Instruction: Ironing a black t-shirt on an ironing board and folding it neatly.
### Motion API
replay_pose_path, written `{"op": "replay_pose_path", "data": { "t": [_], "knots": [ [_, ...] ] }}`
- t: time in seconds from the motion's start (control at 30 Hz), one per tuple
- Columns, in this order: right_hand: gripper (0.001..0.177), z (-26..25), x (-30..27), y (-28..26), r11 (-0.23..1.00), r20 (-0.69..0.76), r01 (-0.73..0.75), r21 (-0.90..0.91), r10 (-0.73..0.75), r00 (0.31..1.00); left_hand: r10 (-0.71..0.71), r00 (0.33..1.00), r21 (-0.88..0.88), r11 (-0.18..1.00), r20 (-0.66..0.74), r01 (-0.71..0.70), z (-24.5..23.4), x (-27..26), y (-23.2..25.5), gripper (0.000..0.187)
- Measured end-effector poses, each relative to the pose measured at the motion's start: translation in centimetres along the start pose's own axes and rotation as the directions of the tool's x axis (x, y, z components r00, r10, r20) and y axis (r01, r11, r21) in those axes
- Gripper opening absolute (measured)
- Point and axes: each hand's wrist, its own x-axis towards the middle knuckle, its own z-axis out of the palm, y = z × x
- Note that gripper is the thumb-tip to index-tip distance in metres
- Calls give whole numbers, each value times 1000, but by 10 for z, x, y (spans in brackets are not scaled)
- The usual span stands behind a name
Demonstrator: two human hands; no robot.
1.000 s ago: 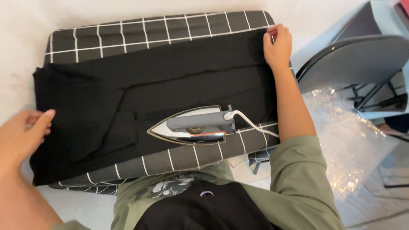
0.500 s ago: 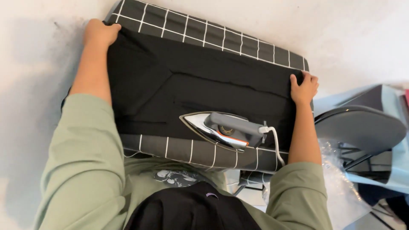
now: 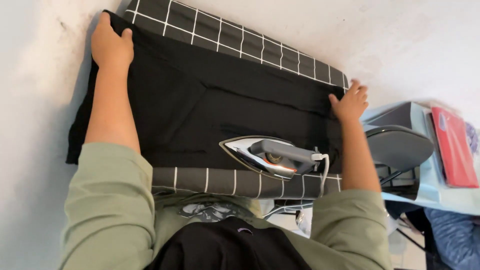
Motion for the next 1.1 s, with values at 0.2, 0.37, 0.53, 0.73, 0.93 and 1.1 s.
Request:
{"op": "replay_pose_path", "data": {
  "t": [0.2,0.37,0.53,0.73,0.93,1.1],
  "knots": [
    [32,-236,-135,-141,862,411,187,472,-403,818,-54,995,166,985,90,38,-4,-1,6,53],
    [64,-187,-235,-173,759,114,651,-5,-646,755,64,997,145,988,-31,-59,17,26,-47,44],
    [66,-117,-218,-149,782,-181,622,-31,-617,766,-155,985,-59,985,73,159,0,17,-31,67],
    [58,-70,-84,-47,924,-107,365,-110,-376,920,-75,996,-47,996,55,78,30,40,-59,64],
    [63,-26,-4,-4,941,-120,290,-176,-313,942,-199,965,-222,947,169,234,-21,-4,10,42],
    [71,0,17,-8,944,-218,228,-239,-280,935,14,995,-129,992,98,-1,5,24,-54,35]
  ]
}}
